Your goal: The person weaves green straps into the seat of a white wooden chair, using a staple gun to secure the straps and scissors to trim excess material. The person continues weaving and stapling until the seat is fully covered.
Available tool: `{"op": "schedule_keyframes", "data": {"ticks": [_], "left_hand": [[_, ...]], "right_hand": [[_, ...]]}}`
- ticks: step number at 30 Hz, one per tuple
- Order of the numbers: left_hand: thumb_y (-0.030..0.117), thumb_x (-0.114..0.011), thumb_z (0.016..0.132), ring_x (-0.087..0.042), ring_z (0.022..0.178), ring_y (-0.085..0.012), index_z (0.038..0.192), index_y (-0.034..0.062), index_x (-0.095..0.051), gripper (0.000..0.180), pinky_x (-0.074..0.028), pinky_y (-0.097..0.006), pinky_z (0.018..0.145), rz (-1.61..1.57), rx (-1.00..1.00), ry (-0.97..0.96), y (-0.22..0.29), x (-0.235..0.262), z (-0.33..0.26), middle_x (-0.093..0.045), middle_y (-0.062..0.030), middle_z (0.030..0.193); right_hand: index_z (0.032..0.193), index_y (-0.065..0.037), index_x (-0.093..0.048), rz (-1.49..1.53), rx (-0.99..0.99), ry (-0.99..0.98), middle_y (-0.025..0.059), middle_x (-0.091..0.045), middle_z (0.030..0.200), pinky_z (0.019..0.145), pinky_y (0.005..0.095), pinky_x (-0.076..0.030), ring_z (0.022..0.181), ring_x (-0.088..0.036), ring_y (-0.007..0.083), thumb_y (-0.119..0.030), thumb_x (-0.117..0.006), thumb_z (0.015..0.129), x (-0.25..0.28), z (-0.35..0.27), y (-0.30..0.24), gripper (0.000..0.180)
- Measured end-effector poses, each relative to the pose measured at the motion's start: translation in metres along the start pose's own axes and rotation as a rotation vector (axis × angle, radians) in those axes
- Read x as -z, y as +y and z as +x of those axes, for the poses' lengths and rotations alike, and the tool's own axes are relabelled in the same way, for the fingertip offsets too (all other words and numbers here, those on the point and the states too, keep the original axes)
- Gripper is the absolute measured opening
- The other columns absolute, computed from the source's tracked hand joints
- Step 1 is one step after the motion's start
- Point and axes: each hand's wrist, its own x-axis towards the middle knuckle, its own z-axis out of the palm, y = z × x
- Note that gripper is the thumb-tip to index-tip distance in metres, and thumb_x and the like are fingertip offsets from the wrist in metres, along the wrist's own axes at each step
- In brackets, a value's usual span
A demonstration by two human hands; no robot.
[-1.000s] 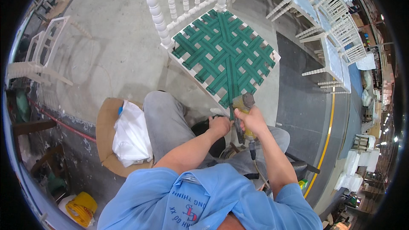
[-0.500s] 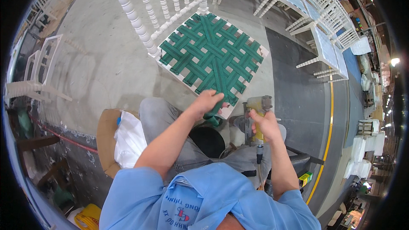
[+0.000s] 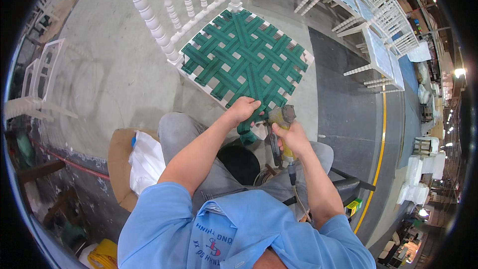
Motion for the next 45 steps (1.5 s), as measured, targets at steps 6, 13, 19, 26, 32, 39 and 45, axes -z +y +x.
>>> {"op": "schedule_keyframes", "data": {"ticks": [6,13,19,26,32,39,45], "left_hand": [[0.028,-0.055,0.111,-0.071,0.083,-0.0165,0.123,-0.0008,-0.071,0.035,-0.057,-0.034,0.056,0.014,0.004,-0.022,-0.001,0.001,-0.002,-0.078,-0.0103,0.108],[0.028,-0.055,0.111,-0.071,0.086,-0.016,0.124,-0.0001,-0.071,0.035,-0.057,-0.033,0.057,-0.041,0.012,-0.002,-0.001,0.0,-0.005,-0.077,-0.0106,0.111],[0.029,-0.055,0.112,-0.071,0.092,-0.0158,0.124,0.0004,-0.071,0.035,-0.057,-0.034,0.058,-0.025,0.019,-0.009,0.0,0.0,-0.004,-0.077,-0.0097,0.112],[0.031,-0.056,0.111,-0.069,0.087,-0.0157,0.123,0.0005,-0.071,0.036,-0.057,-0.034,0.06,-0.008,0.017,-0.024,0.0,0.004,-0.004,-0.077,-0.0088,0.108],[0.031,-0.057,0.11,-0.069,0.084,-0.0174,0.123,-0.0017,-0.07,0.037,-0.057,-0.034,0.059,-0.025,0.015,-0.056,-0.002,0.01,-0.002,-0.076,-0.0107,0.105],[0.031,-0.055,0.111,-0.07,0.085,-0.0185,0.124,-0.0024,-0.07,0.039,-0.058,-0.034,0.059,-0.05,0.013,-0.037,-0.003,0.007,-0.004,-0.077,-0.013,0.109],[0.031,-0.059,0.107,-0.071,0.08,-0.0174,0.112,-0.0028,-0.072,0.037,-0.06,-0.036,0.062,0.597,-0.273,0.028,-0.017,0.005,-0.009,-0.075,-0.0097,0.1]], "right_hand": [[0.115,-0.001,-0.064,-0.026,-0.017,-0.01,0.0044,-0.064,0.083,0.047,0.0314,-0.048,0.056,-0.058,0.0134,-0.024,-0.074,0.101,-0.002,0.005,0.003,0.03],[0.114,0.001,-0.064,-0.038,-0.024,0.002,0.0048,-0.064,0.079,0.046,0.0319,-0.048,0.054,-0.058,0.0136,-0.026,-0.075,0.1,-0.004,0.008,0.01,0.032],[0.116,0.002,-0.064,-0.14,0.004,0.016,0.0045,-0.065,0.079,0.045,0.0315,-0.048,0.054,-0.059,0.0134,-0.027,-0.075,0.1,-0.005,0.006,0.006,0.035],[0.12,0.001,-0.064,-0.127,-0.003,-0.041,0.0036,-0.064,0.078,0.046,0.0309,-0.048,0.054,-0.058,0.0126,-0.026,-0.075,0.1,-0.015,0.005,0.0,0.035],[0.12,-0.001,-0.066,-0.137,0.029,-0.053,0.0035,-0.065,0.08,0.046,0.0306,-0.048,0.055,-0.059,0.0121,-0.024,-0.074,0.1,-0.022,-0.002,-0.006,0.032],[0.119,-0.002,-0.067,0.02,0.064,0.013,0.002,-0.068,0.086,0.049,0.0294,-0.05,0.056,-0.058,0.0113,-0.022,-0.072,0.102,0.0,-0.024,-0.003,0.027],[0.121,-0.002,-0.065,0.229,0.167,0.431,0.0045,-0.068,0.094,0.053,0.0311,-0.052,0.061,-0.062,0.0134,-0.022,-0.068,0.105,0.1,-0.136,0.025,0.026]]}}
